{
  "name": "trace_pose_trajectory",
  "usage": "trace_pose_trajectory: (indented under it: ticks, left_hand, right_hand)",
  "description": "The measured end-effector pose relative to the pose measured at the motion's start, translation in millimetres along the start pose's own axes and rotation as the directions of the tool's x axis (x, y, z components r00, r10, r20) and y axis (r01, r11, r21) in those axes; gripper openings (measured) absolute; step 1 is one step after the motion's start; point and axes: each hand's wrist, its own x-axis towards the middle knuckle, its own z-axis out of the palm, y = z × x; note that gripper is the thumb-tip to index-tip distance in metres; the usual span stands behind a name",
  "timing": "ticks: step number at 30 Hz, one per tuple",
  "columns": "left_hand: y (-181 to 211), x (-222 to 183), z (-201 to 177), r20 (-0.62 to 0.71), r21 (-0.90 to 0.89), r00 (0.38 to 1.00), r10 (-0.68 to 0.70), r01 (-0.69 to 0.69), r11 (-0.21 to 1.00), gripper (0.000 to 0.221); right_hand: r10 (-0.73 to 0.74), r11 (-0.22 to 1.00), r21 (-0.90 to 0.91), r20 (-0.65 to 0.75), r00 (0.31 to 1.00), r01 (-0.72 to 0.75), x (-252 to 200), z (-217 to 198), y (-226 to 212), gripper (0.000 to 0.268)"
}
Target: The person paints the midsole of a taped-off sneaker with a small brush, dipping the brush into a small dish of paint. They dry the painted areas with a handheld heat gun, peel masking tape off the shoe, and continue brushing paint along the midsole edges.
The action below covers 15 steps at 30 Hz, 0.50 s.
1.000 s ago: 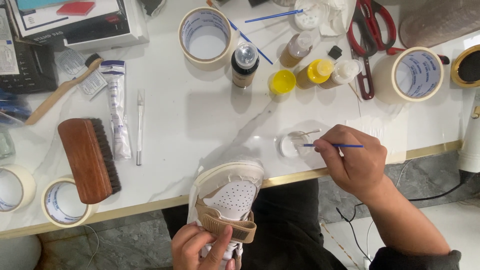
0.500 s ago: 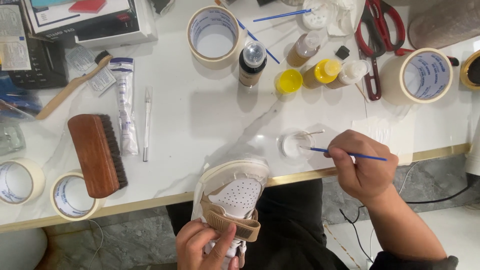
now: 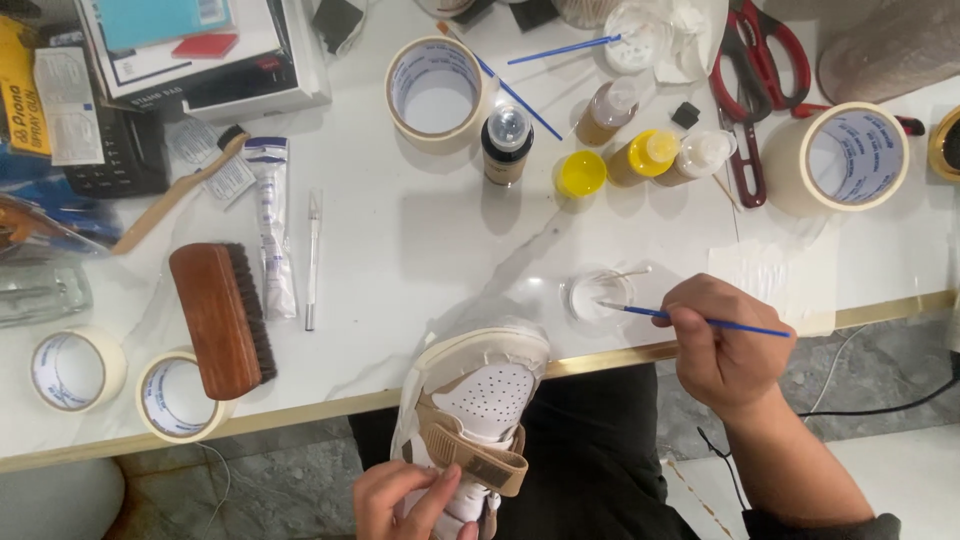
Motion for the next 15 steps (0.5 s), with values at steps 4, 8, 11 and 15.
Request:
trace_pose_trajectory:
  ticks: [4,8,11,15]
  left_hand:
    - [-69.8,-90.1,30.9,-0.002,0.069,1.000,-0.006,0.006,0.998,0.051]
    - [-172.1,-245.3,61.3,0.444,-0.197,0.624,-0.643,0.768,0.609,0.066]
    - [-104.4,-121.2,57.6,0.668,-0.467,0.123,-0.734,0.837,-0.284,0.073]
    - [-24.0,-4.2,7.2,0.879,-0.417,-0.006,-0.477,0.478,-0.773,0.078]
  right_hand:
    - [-0.024,0.996,0.090,-0.060,0.998,0.029,-3.7,2.6,5.9,0.014]
    - [-0.002,1.000,0.002,-0.044,0.999,0.002,-1.2,4.0,9.7,0.012]
    - [-0.015,1.000,0.002,-0.046,0.999,0.015,-4.4,5.6,10.6,0.011]
    - [-0.038,0.999,-0.022,-0.063,0.997,0.037,-2.0,5.6,4.7,0.012]
